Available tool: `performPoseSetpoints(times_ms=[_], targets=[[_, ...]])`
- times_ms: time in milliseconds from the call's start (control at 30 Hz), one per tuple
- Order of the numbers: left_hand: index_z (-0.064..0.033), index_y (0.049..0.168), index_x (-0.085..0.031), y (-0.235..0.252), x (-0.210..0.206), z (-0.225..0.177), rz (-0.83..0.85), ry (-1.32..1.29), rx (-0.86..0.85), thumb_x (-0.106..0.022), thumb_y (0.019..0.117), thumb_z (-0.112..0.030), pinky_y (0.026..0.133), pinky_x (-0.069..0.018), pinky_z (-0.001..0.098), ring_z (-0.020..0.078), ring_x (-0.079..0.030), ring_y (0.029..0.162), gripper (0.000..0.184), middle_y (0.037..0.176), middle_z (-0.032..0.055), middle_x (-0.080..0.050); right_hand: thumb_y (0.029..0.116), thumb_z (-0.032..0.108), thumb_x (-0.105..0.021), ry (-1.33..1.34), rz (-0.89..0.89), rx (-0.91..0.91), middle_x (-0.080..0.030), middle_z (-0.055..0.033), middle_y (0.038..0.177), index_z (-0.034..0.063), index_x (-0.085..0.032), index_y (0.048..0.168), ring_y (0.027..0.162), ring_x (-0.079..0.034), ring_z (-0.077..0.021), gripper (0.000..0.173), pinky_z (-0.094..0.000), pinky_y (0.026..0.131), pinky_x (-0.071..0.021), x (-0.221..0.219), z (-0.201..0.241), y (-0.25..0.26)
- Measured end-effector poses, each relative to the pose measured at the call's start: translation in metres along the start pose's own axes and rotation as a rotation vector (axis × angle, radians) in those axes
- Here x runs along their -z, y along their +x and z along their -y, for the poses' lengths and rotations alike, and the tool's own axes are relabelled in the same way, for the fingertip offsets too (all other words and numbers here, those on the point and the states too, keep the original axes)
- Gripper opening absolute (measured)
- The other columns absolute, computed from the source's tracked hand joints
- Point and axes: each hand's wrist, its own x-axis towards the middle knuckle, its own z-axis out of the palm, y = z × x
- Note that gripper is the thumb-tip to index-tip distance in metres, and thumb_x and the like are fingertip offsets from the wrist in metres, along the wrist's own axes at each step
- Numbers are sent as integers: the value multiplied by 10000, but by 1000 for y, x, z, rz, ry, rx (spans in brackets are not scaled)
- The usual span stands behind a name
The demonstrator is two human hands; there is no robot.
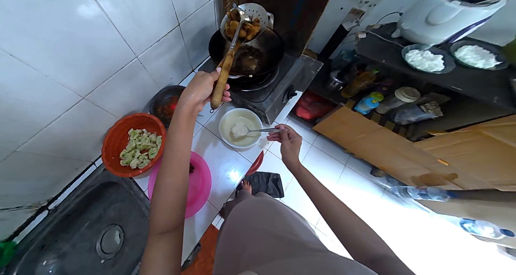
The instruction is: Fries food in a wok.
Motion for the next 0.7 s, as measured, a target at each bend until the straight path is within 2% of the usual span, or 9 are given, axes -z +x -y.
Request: performPoseSetpoints(times_ms=[300,433,600,700], targets=[[-39,1089,-533,3,1,-1,-1,-13,-10,-307,1136,-294,560,-562,203,57,-627,560,344,737,8,-621,1070,18,-374,-11,43,7,-733,15,734,-81,-614,1061,646,-726,-52,260,-220,664,-623,5,10,4],[-33,1078,-545,4,2,-3,-1,-21,-25,-309,1136,-292,565,-564,210,59,-620,558,355,721,-2,-613,1070,14,-349,35,47,-55,-724,18,707,-55,-603,1048,633,-722,-70,264,-249,669,-626,5,46,19],[-32,1051,-548,4,4,-9,-16,-39,-47,-303,1136,-295,573,-572,217,67,-621,556,370,718,5,-608,1102,100,-320,-65,70,12,-711,6,808,-80,-577,1164,711,-717,-65,320,-283,757,-624,8,110,85],[-35,1036,-538,6,4,-13,-24,-44,-47,-300,1136,-300,571,-575,220,68,-626,555,371,710,5,-607,1099,94,-325,-66,12,82,-701,-18,807,-109,-574,1160,691,-711,-71,328,-271,737,-621,-11,142,145]])
